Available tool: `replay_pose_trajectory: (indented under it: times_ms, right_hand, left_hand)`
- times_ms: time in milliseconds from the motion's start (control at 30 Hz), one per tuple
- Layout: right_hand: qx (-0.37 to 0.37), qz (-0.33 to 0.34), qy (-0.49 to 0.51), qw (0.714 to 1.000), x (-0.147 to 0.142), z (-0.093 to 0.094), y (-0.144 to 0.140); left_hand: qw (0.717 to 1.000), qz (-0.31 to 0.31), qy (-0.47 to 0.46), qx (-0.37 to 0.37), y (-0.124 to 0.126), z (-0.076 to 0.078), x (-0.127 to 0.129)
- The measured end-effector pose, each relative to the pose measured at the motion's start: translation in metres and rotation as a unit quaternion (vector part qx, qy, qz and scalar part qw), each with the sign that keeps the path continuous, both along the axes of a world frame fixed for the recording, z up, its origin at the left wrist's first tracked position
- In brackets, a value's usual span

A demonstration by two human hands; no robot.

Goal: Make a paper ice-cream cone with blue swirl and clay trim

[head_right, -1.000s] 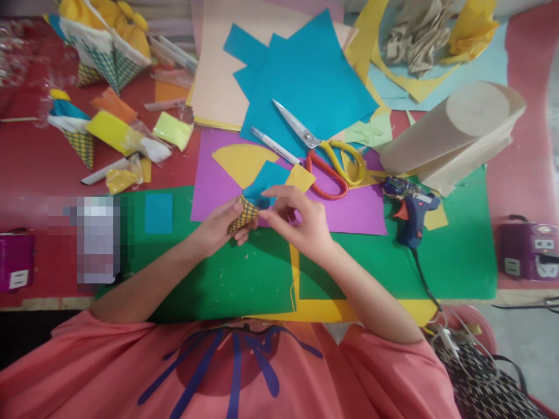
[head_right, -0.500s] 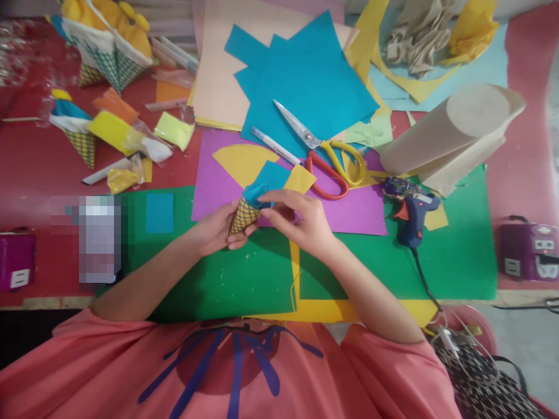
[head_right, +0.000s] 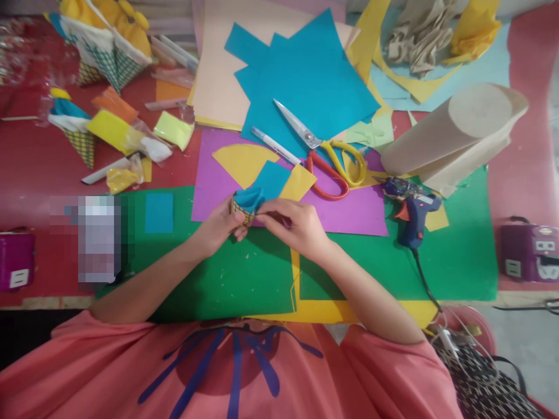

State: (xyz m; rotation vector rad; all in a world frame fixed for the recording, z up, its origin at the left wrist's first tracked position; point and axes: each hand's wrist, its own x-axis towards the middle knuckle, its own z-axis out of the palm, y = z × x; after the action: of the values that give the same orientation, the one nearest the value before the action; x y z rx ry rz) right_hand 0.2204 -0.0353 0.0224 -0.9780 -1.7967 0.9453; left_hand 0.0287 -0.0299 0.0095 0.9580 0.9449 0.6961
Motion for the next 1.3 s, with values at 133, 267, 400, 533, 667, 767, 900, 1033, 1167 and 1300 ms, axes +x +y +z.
replay_pose_trajectory:
  times_ms: [133, 267, 400, 533, 667, 767, 900, 1033, 1167, 1300]
  right_hand:
    - [-0.048, -0.003, 0.105, 0.993, 0.004, -0.002, 0.0]
    - [-0.024, -0.035, 0.093, 0.995, 0.007, -0.003, 0.004]
    - [-0.01, -0.021, 0.084, 0.996, 0.008, -0.004, 0.007]
    - [-0.015, -0.022, 0.107, 0.994, 0.007, -0.005, 0.008]
    - [0.021, -0.023, 0.1, 0.995, 0.006, -0.007, 0.008]
    - [0.081, -0.007, 0.077, 0.994, 0.007, -0.007, 0.009]
    - [0.135, 0.039, 0.037, 0.989, 0.007, -0.005, 0.006]
    - [0.184, 0.062, 0.001, 0.981, 0.002, -0.003, -0.004]
    - [0.237, 0.051, -0.028, 0.97, -0.005, -0.003, -0.01]
    - [0.256, 0.044, -0.023, 0.965, -0.007, -0.006, -0.009]
  left_hand:
    - [0.992, 0.015, 0.065, 0.109, 0.0, 0.0, -0.007]
    - [0.974, -0.021, 0.117, 0.192, -0.002, -0.005, -0.011]
    - [0.955, -0.025, 0.156, 0.252, -0.002, -0.008, -0.013]
    - [0.937, -0.025, 0.179, 0.3, 0.0, -0.007, -0.014]
    - [0.917, -0.03, 0.201, 0.343, 0.001, -0.007, -0.017]
    - [0.891, -0.049, 0.241, 0.382, 0.003, -0.006, -0.019]
    - [0.847, -0.057, 0.287, 0.444, 0.005, -0.005, -0.019]
    - [0.824, -0.046, 0.272, 0.496, 0.005, -0.004, -0.018]
    - [0.826, -0.054, 0.275, 0.489, 0.003, -0.003, -0.02]
    - [0.812, -0.051, 0.264, 0.518, 0.003, -0.004, -0.019]
